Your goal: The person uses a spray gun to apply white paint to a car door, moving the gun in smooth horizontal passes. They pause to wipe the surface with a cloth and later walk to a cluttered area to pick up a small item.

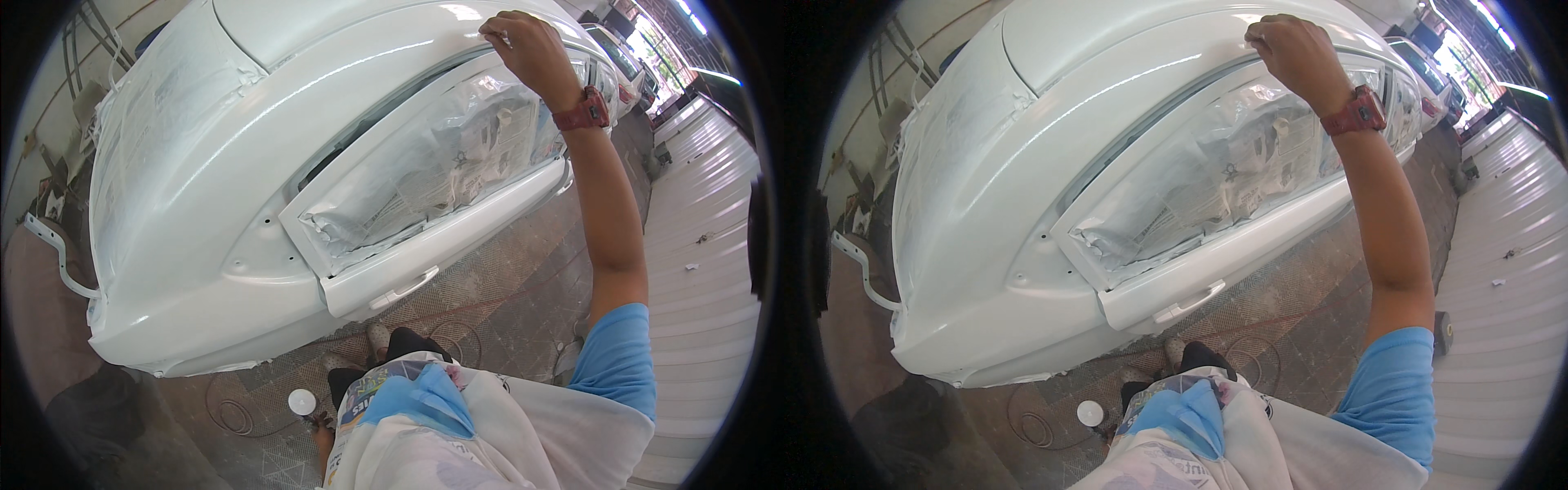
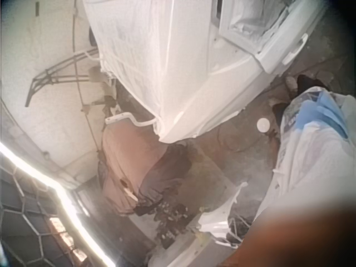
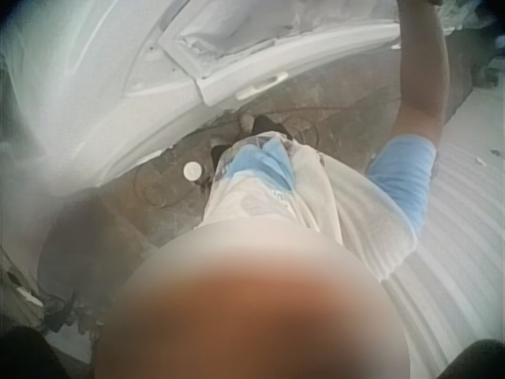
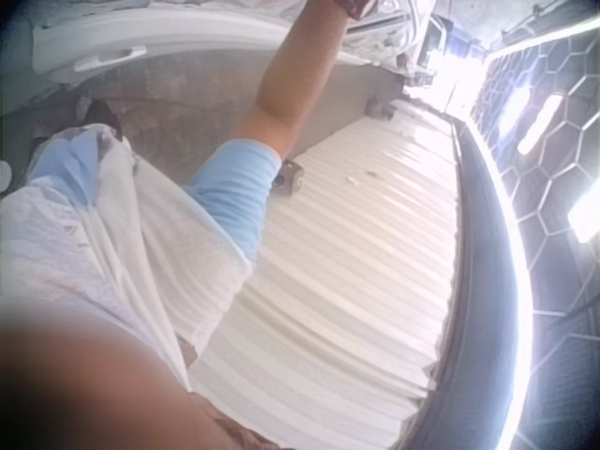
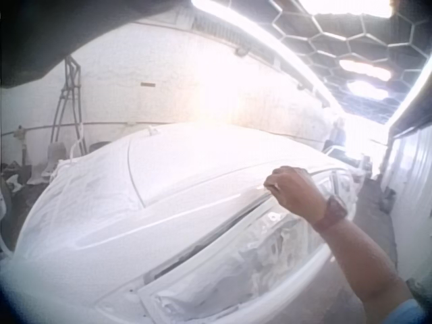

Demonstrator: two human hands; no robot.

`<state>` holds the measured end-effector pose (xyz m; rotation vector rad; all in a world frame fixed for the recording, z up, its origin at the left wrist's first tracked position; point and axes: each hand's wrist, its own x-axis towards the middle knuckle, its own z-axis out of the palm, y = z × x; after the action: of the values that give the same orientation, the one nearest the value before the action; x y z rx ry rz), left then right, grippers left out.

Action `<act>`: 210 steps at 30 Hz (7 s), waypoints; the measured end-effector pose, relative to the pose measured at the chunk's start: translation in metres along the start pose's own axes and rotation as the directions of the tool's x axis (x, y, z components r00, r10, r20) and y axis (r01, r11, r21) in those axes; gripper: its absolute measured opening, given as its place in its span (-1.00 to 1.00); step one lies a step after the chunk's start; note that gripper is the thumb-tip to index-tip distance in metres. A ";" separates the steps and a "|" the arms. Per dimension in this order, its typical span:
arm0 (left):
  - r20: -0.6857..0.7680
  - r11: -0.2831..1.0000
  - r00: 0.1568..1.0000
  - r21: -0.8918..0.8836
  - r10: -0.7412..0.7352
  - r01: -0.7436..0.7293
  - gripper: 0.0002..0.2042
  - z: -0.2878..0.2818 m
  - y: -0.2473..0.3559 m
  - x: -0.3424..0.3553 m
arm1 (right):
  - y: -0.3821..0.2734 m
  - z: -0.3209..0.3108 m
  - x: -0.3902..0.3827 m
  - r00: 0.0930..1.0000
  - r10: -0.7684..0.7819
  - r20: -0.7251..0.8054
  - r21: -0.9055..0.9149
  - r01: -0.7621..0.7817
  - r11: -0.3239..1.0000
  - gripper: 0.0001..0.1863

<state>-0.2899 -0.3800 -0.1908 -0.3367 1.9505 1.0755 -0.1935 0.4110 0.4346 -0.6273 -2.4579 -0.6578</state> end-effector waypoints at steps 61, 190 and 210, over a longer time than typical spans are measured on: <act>-0.125 0.988 0.983 -0.090 -0.132 0.121 -0.48 0.012 0.042 -0.075 | -0.244 -0.008 -0.219 0.605 0.170 0.778 0.626 -0.719 -0.303 -0.61; 0.126 0.964 0.989 0.261 -0.081 0.045 -0.59 -0.522 0.112 0.209 | -0.739 0.060 -0.096 0.660 0.734 0.162 0.475 -0.704 0.528 -0.88; 0.137 0.963 0.986 0.261 -0.100 0.061 -0.55 -0.515 0.125 0.196 | -0.739 0.050 -0.097 0.564 0.802 0.198 0.490 -0.765 0.417 -0.88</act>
<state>-0.7659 -0.6819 -0.1427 -0.1861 1.8966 0.7618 -0.5397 -0.1626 0.1040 -1.3472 -1.7825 0.3897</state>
